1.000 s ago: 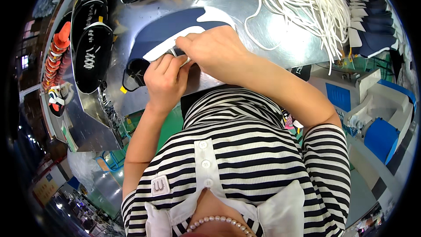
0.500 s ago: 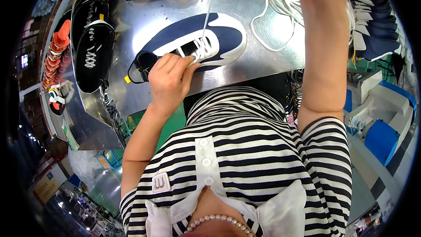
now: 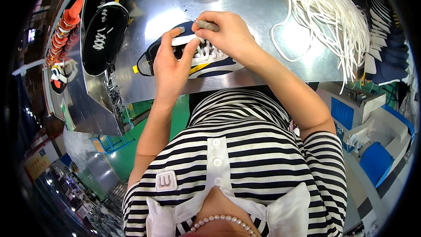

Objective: The person laces a blue and white shoe by hand, threading white laces through the eyelets and pulling them tight. The person repeatedly picks up shoes from a pile on the metal table, laces them, and places them back down.

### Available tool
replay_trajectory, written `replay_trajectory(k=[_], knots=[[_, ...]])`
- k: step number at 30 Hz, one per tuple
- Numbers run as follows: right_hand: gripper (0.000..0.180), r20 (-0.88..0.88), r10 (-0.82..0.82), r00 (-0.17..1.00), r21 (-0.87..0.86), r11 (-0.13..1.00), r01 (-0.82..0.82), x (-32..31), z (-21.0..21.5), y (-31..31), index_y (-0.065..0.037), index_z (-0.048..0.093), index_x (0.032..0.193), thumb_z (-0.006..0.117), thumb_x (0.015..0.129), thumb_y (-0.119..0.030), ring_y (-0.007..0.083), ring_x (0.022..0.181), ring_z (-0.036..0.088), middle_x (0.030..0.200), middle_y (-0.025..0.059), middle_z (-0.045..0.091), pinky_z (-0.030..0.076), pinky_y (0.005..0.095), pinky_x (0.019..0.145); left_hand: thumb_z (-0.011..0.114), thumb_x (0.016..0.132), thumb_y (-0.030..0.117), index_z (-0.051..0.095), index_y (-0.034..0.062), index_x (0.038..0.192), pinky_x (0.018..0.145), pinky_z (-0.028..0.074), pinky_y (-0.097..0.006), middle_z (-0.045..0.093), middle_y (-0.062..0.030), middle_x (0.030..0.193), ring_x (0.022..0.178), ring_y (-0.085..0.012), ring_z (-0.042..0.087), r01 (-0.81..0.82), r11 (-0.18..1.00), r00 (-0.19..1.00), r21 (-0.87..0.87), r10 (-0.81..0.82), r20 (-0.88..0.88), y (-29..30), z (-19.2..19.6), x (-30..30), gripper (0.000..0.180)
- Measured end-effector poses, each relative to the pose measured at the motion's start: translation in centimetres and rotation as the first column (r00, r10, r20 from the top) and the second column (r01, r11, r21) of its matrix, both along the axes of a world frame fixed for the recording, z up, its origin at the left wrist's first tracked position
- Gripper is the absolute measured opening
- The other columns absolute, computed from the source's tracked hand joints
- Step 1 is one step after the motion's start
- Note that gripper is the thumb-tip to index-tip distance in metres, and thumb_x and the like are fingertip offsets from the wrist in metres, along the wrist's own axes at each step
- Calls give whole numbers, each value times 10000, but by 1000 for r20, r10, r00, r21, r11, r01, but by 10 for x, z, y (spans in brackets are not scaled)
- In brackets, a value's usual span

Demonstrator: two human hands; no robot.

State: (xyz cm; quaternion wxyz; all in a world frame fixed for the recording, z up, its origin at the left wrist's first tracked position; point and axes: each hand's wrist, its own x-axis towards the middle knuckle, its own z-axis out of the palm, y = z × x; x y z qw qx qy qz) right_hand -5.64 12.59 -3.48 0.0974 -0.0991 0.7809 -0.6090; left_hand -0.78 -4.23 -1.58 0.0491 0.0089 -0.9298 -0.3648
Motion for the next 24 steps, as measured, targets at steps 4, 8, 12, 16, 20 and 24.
replay_trajectory(k=[4,8,12,16,20,24], knots=[[174,113,74,991,-39,997,-70,2,2,4,-40,701,948,661,872,-191,181,758,644,857,50,713,495,288,733,823,788,225,632,-15,1056,734,517,-306,722,-121,853,772,-190,688,8,1000,984,2,-8,-180,3,-9,-1,407],[236,5,2,1000,-42,999,-2,11,6,9,-30,662,1019,658,897,-233,211,789,665,871,74,705,498,304,738,822,735,394,654,91,1039,803,452,-395,697,-66,887,761,-269,616,-60,997,991,56,66,-113,4,-17,-1,461],[231,-115,-25,993,82,996,35,31,11,27,-29,607,1035,629,929,-233,270,768,675,840,108,689,502,343,699,840,737,259,646,37,1035,760,503,-346,715,-105,873,775,-222,670,-44,999,985,-24,40,-166,8,-10,0,420],[154,-131,110,985,262,962,-73,31,20,34,-12,572,974,610,956,-160,197,676,629,779,99,654,483,296,643,833,729,281,652,69,1035,787,466,-369,701,-61,902,771,-238,628,-29,1000,982,-11,26,-186,5,-13,1,413],[149,-179,203,963,425,898,-110,24,26,31,-33,574,966,619,927,-170,289,653,628,727,118,650,469,373,600,829,725,270,655,84,1037,794,438,-387,689,-45,912,764,-248,595,8,1000,982,18,-4,-190,3,-16,3,403],[153,-193,313,930,548,821,-163,15,22,18,-23,564,957,593,905,-163,359,684,647,713,145,658,488,445,604,801,752,153,648,62,1033,692,463,-367,688,-74,822,723,-244,612,13,970,988,241,24,-150,1,-23,7,333]])
